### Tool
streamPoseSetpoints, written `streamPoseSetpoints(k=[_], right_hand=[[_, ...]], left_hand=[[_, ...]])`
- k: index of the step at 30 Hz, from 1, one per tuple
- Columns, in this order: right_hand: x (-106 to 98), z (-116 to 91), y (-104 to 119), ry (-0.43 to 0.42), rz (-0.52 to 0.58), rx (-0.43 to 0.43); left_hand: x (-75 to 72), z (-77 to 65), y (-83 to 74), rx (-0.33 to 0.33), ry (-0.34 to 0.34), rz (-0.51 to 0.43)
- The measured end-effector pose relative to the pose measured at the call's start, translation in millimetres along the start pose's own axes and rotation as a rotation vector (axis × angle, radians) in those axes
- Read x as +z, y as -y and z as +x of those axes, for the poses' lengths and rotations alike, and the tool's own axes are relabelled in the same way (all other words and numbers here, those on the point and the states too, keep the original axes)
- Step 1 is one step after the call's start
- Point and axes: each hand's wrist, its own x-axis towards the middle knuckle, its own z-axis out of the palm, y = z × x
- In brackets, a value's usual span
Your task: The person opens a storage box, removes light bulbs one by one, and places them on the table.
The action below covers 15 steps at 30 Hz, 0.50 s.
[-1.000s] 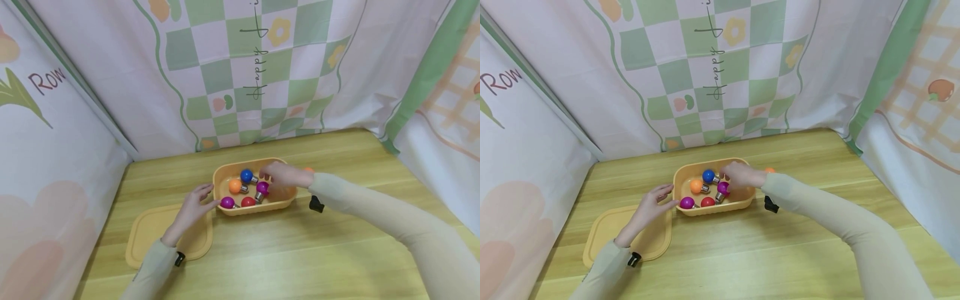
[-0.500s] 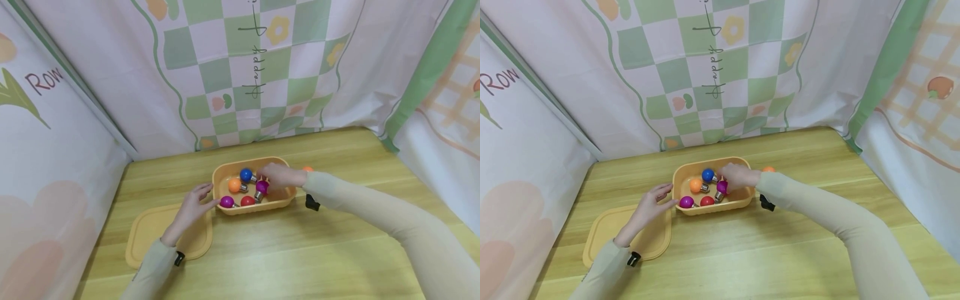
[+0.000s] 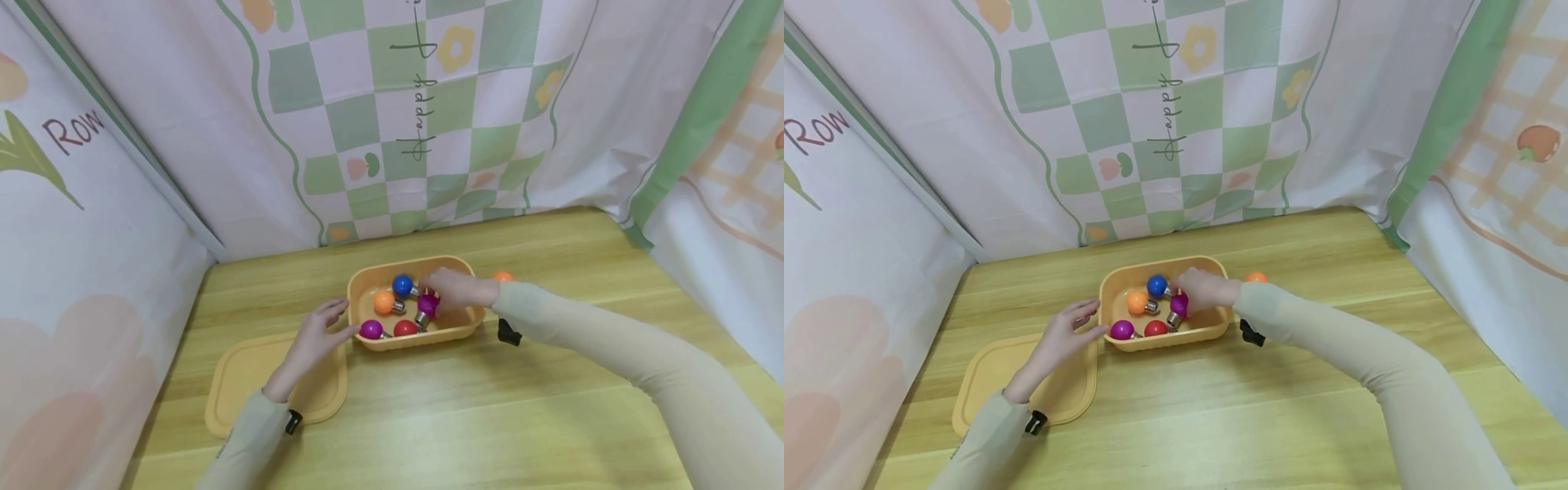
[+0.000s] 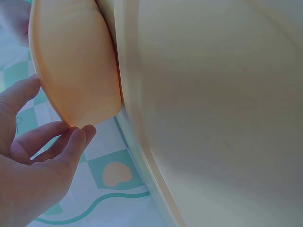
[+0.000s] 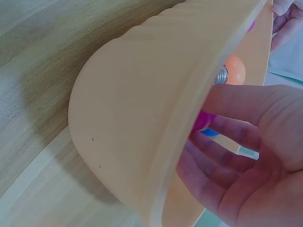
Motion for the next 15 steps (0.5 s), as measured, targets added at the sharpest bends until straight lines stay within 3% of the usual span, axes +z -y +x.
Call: streamPoseSetpoints(k=[8, 15], right_hand=[[0.3, 0.0, -0.4, 0.006, 0.020, 0.036], [1.8, -0.1, -1.1, -0.010, 0.013, 0.013]], left_hand=[[0.4, 0.9, -0.3, -0.003, -0.001, -0.015], [1.2, 0.9, 0.1, -0.004, -0.004, -0.012]])
